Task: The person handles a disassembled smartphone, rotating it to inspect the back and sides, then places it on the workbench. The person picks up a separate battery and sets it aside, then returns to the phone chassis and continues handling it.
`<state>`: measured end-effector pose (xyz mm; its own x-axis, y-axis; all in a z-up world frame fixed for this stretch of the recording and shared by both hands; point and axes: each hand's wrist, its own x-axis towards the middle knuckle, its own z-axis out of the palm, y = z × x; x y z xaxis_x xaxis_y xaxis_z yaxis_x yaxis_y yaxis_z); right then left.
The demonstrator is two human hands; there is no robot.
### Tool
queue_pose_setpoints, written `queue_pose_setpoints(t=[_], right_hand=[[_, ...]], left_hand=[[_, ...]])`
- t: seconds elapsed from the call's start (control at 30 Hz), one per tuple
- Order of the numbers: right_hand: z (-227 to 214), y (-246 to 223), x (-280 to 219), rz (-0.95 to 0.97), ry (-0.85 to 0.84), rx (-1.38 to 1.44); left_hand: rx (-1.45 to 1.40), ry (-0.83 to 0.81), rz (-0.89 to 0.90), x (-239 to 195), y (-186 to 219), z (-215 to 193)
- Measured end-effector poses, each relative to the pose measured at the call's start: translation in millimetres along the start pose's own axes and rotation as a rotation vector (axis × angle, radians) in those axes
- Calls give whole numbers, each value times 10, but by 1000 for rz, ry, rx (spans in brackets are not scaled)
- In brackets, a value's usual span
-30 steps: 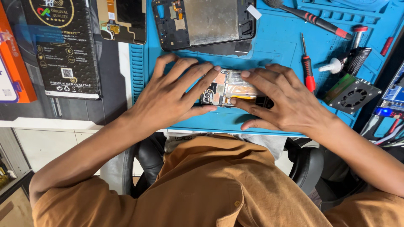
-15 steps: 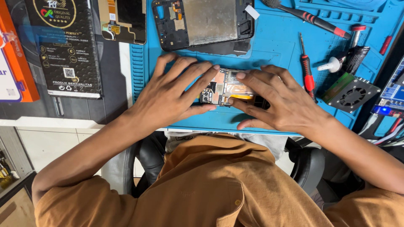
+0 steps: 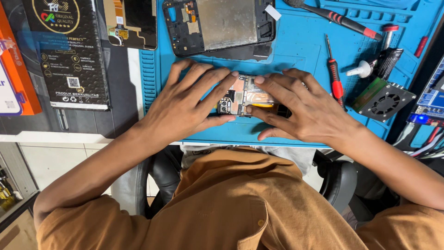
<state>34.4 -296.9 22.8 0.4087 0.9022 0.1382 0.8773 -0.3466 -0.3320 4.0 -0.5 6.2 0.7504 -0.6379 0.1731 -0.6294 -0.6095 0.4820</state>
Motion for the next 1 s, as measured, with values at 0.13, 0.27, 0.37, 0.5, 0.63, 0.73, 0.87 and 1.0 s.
queue_pose_setpoints(t=[0.13,0.27,0.37,0.5,0.63,0.73,0.87,1.0], right_hand=[[25,5,6,-10,-3,24],[23,-8,14,-17,5,22],[33,-20,43,-26,6,-7],[12,-25,9,-9,11,-4],[7,-24,19,-28,25,-34],[19,-34,36,-27,24,-20],[12,-16,46,-34,28,19],[-9,-21,38,-20,24,12]], left_hand=[[10,6,2,2,5,0],[16,6,3,17,5,-2],[7,10,2,9,4,0],[25,6,7,18,7,6],[21,11,4,-4,5,1],[18,19,6,-8,3,14],[24,19,12,8,4,11],[20,18,10,0,7,8]])
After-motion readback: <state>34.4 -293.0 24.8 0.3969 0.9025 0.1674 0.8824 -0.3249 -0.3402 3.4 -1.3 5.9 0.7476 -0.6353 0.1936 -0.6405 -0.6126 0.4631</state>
